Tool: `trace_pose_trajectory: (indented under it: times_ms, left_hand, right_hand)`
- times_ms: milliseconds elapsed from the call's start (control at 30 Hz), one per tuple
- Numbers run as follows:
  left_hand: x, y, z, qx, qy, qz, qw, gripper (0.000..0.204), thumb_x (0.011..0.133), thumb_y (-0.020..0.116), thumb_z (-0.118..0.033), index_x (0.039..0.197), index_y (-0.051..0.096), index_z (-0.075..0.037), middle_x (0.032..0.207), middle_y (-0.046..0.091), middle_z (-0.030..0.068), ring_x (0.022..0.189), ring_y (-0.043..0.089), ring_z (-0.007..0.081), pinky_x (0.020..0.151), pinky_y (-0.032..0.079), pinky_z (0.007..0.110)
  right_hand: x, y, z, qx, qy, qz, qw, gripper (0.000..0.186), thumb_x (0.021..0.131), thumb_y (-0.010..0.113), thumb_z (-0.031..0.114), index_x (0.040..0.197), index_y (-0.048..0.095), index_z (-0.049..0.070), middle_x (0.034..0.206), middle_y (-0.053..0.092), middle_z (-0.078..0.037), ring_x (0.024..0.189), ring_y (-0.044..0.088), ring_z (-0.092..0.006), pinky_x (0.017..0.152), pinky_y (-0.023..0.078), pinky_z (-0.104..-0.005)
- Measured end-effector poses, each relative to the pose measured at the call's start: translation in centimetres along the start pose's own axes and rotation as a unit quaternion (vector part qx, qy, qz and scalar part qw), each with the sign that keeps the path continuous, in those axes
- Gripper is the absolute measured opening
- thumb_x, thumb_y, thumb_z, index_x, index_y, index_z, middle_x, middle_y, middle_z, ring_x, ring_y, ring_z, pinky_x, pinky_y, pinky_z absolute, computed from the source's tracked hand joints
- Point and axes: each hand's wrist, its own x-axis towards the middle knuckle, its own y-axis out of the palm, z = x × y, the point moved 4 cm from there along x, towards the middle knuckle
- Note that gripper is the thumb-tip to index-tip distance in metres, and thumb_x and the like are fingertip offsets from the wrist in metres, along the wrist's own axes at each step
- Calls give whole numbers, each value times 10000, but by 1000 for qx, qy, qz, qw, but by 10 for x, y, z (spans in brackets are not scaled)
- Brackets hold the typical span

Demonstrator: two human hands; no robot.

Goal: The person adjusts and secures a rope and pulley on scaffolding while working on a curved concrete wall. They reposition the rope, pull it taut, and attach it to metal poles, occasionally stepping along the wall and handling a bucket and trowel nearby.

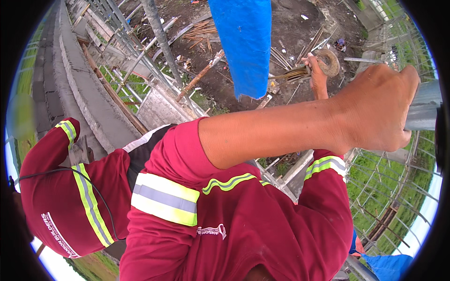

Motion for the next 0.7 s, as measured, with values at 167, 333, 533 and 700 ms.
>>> trace_pose_trajectory:
  times_ms: [167, 333, 533, 700]
  left_hand:
    - [0, -1, -4, -3, -14, 19, 1000, 411, 641, 792, -99, 885, 537, 111, 693, 656, 253, 742, 710, 441, 749, 588, 464]
    - [1, 9, -1, -4, -29, 39, 999, 436, 626, 795, -96, 901, 536, 122, 696, 658, 252, 726, 706, 442, 723, 592, 459]
    - [3, 21, 3, -18, -32, 31, 999, 498, 586, 785, -86, 927, 523, 166, 687, 649, 262, 721, 705, 436, 706, 591, 465]
    - [7, 23, 4, 13, -11, 60, 998, 582, 569, 786, -98, 968, 497, 212, 692, 652, 255, 735, 709, 421, 695, 591, 449]
  right_hand:
    - [-32, 20, -13, 7, 63, 9, 998, 233, 963, 726, 158, 762, 613, 130, 733, 601, 6, 803, 637, -147, 961, 521, -409]
    - [-66, 28, -37, 9, 102, 39, 994, 192, 966, 725, 184, 816, 632, 109, 781, 620, -6, 883, 643, -150, 924, 477, -355]
    - [-102, 40, -56, -46, 134, 46, 989, 147, 983, 704, 170, 889, 647, 73, 827, 624, -22, 954, 660, -166, 925, 479, -333]
    - [-125, 84, -41, -30, 141, 121, 982, 151, 993, 682, 150, 892, 638, 47, 849, 642, -37, 945, 658, -165, 900, 475, -328]
